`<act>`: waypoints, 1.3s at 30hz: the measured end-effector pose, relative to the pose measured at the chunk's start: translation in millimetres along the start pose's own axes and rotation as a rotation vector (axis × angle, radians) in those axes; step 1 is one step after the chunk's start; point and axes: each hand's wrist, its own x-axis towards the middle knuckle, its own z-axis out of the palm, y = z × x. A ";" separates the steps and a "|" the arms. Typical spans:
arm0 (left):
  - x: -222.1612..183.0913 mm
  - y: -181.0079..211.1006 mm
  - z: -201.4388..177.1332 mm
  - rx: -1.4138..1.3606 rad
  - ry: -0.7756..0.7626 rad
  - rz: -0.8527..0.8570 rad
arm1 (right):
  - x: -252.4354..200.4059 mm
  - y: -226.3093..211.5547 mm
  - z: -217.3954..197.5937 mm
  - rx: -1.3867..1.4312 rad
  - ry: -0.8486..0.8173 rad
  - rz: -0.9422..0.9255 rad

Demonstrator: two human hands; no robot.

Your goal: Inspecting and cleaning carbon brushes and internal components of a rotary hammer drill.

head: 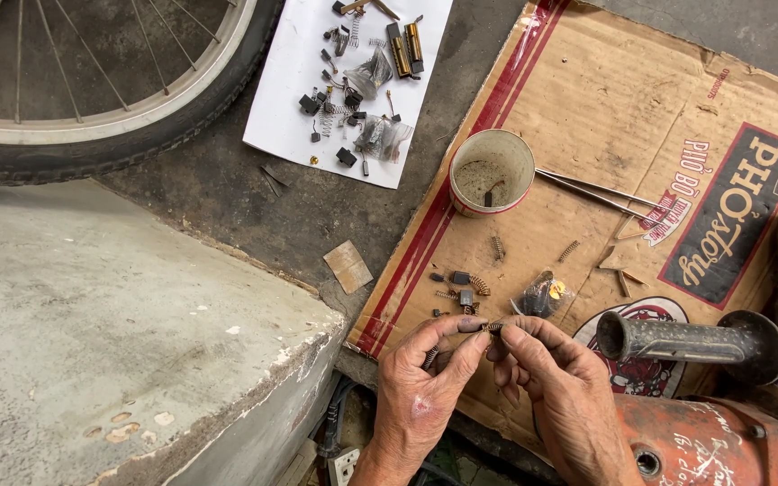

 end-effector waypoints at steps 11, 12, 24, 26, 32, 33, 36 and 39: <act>1.4 -0.2 -3.4 -0.028 0.010 0.052 | 0.3 -5.8 8.0 0.051 0.015 -0.061; 1.0 -2.0 -2.9 -0.007 0.012 0.074 | -1.0 -8.7 11.3 0.063 0.033 -0.064; 4.9 3.1 0.1 0.168 0.005 0.148 | 1.2 -2.8 7.2 0.074 0.014 -0.082; 5.2 1.8 1.1 0.156 0.000 0.137 | 1.5 -2.7 7.1 0.068 0.014 -0.090; 9.0 9.4 1.8 0.171 -0.036 0.102 | -1.2 -5.9 10.7 0.019 0.071 -0.092; 10.4 11.4 2.7 0.193 -0.043 0.116 | -2.1 -6.1 10.4 0.007 0.087 -0.115; 16.1 22.8 4.1 0.188 -0.087 0.117 | -2.3 -7.0 10.1 0.015 0.064 -0.238; 22.3 41.7 9.2 0.102 -0.111 0.125 | -6.6 -19.5 15.7 0.016 0.099 -0.304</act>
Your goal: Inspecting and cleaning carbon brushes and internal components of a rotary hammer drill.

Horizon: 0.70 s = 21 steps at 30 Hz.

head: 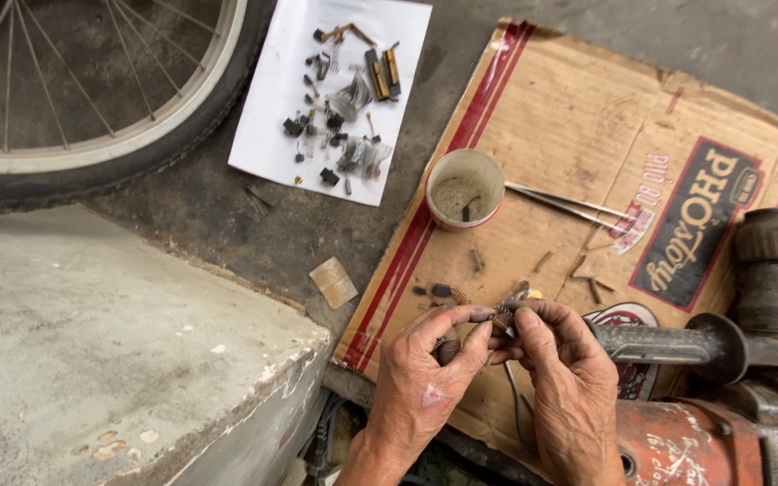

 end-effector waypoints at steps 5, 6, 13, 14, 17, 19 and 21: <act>13.3 8.8 10.6 0.080 0.040 0.144 | 6.4 -10.7 -1.2 -0.038 0.029 -0.070; 15.5 8.3 13.8 0.111 0.043 0.178 | 7.4 -11.8 -2.2 -0.012 0.018 -0.094; 28.3 14.8 27.6 0.093 0.057 0.178 | 17.8 -23.0 -4.4 0.042 0.041 -0.125; 28.4 15.8 28.2 0.095 0.061 0.178 | 17.5 -25.2 -3.7 0.035 0.041 -0.113; 28.8 15.9 29.6 0.094 0.065 0.174 | 17.9 -27.9 -2.6 0.043 0.044 -0.087; 27.9 14.4 29.9 0.091 0.069 0.166 | 18.3 -26.9 -2.7 0.056 0.046 -0.070; 27.1 12.8 30.1 0.078 0.070 0.161 | 19.1 -24.7 -3.4 0.046 0.069 -0.063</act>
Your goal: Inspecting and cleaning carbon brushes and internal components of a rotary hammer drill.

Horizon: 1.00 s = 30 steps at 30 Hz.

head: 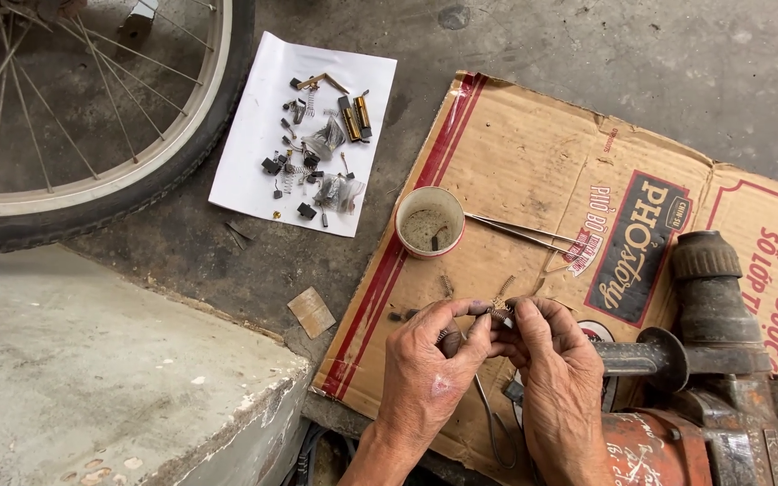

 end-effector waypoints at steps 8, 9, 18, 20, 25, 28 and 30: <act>-4.2 -26.7 0.5 0.023 0.017 0.056 | -4.0 -2.3 3.4 -0.022 -0.004 0.022; -5.1 -38.3 1.4 0.025 0.033 0.114 | -3.1 -2.7 3.1 -0.021 -0.004 0.006; 15.9 -120.6 -25.2 0.361 0.101 -0.119 | -21.3 -65.2 -20.6 -0.152 0.177 0.097; 17.8 -126.2 -20.4 0.401 0.102 -0.075 | -33.0 -78.8 -36.3 -0.234 0.204 0.095; 6.7 -96.2 -19.8 0.490 0.109 -0.001 | -44.3 -75.4 -111.7 -0.679 0.223 0.015; -17.5 -45.3 -9.7 0.164 -0.035 -0.294 | -45.3 -78.4 -109.3 -0.622 0.206 0.053; -34.6 -48.7 11.7 0.023 -0.057 0.057 | -47.2 -89.8 -79.5 -0.495 0.218 0.212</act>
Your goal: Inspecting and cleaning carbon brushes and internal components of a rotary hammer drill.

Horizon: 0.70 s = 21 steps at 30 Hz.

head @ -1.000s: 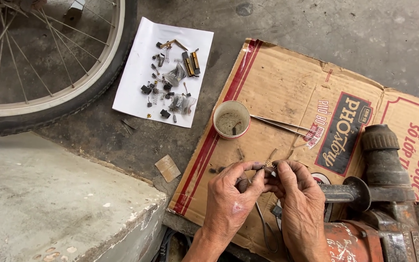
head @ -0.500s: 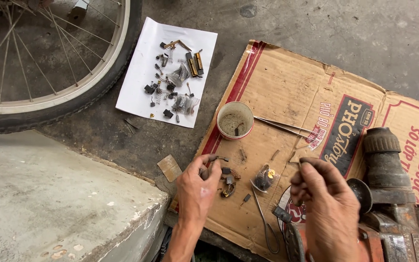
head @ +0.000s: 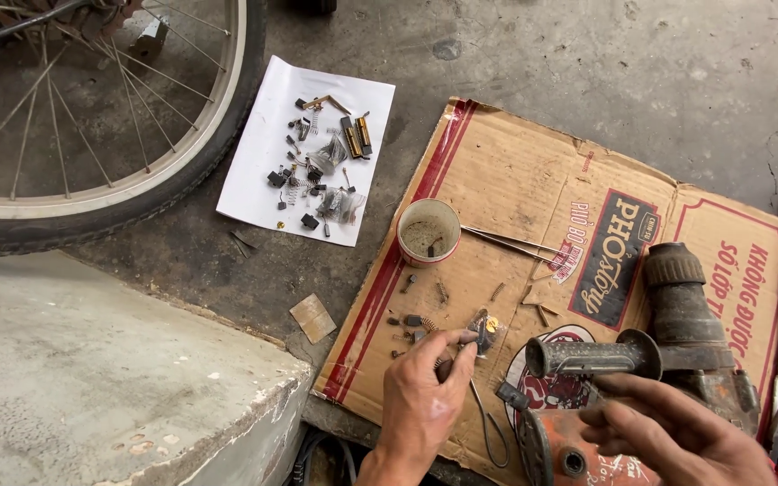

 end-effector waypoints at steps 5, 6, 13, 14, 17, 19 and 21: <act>31.4 -48.8 12.4 0.421 0.063 -0.098 | -13.7 -32.1 20.9 0.043 -0.056 0.115; 38.7 -60.7 18.2 0.485 0.129 0.016 | -13.1 -38.0 21.2 0.082 -0.074 0.126; 70.8 -44.1 25.0 0.606 0.055 -0.155 | -28.1 -86.0 -4.4 0.162 -0.023 0.029; 71.4 -37.0 24.3 0.602 0.072 -0.172 | -24.6 -85.4 -16.0 0.216 -0.055 -0.104; 73.1 -46.9 26.3 0.603 0.118 -0.117 | -25.3 -88.8 -39.5 0.310 -0.110 -0.326; 72.9 -41.3 25.9 0.609 0.144 -0.047 | -35.0 -100.9 -45.7 0.351 -0.129 -0.412; 70.7 -13.3 21.0 0.181 0.098 -0.289 | -51.6 -121.7 -45.1 0.343 -0.056 -0.276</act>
